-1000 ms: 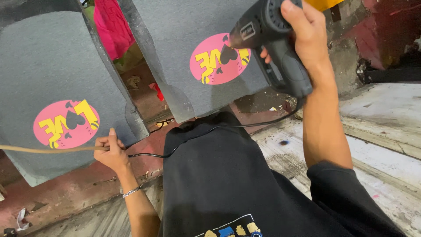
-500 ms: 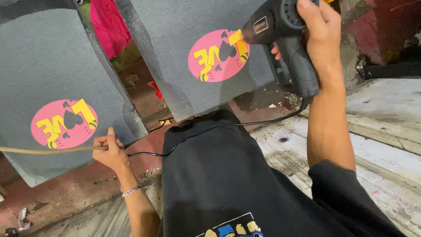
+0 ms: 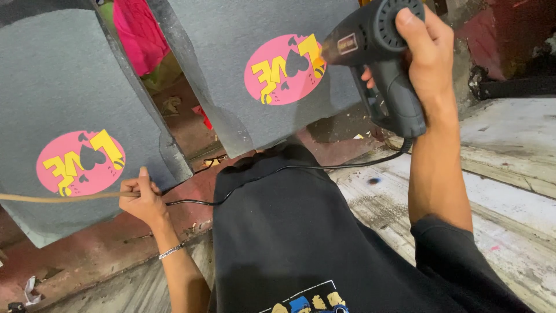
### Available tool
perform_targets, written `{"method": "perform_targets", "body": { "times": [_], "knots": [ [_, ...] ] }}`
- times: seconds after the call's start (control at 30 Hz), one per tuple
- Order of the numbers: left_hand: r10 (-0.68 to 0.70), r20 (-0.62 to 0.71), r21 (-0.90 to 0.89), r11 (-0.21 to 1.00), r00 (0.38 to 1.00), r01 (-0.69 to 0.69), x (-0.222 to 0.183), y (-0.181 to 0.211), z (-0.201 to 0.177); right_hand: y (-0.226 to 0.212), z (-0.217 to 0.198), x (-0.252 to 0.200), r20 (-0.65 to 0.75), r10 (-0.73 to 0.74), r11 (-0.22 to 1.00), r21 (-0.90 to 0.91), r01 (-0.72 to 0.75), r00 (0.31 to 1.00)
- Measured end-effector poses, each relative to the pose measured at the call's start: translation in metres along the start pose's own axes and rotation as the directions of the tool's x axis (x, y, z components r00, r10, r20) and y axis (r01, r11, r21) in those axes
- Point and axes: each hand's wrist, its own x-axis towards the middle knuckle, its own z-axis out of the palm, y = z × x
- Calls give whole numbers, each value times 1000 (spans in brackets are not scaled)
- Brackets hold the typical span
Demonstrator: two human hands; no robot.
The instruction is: Using a handheld heat gun to dry ink on screen-printed t-shirts on a production line.
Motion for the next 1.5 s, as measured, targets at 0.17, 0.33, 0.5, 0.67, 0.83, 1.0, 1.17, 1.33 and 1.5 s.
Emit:
{"method": "perform_targets", "body": {
  "times": [0.17,0.33,0.5,0.67,0.83,1.0,1.17,1.33,1.5],
  "knots": [
    [17,-2,-15,1000,1000,-17,1,-10,-2,-9,10,-20,86,76,997,20,-78,993],
    [60,2,2,998,998,-60,2,-11,-3,-1,-2,-23,105,103,993,50,-109,989],
    [-25,-27,-18,1000,999,24,0,1,1,-7,4,-11,8,9,999,-40,-9,1000],
    [-11,-34,-35,999,999,9,0,-2,3,-12,3,-25,104,91,995,21,-94,990],
    [-26,-79,-18,1000,997,25,1,-9,2,-9,-3,-4,96,87,996,-8,-86,992],
    [-38,-37,-32,999,999,37,-2,-4,0,-3,-4,46,185,-69,996,-46,79,980],
    [-27,-40,46,998,999,29,-27,17,-26,-28,7,46,101,28,999,-23,-26,994],
    [-79,-252,173,977,964,126,-45,58,-55,154,-168,108,493,-640,308,-538,785,589],
    [-216,-202,166,954,955,251,-53,88,-117,158,-89,115,-224,-234,961,-202,190,946]
  ]
}}
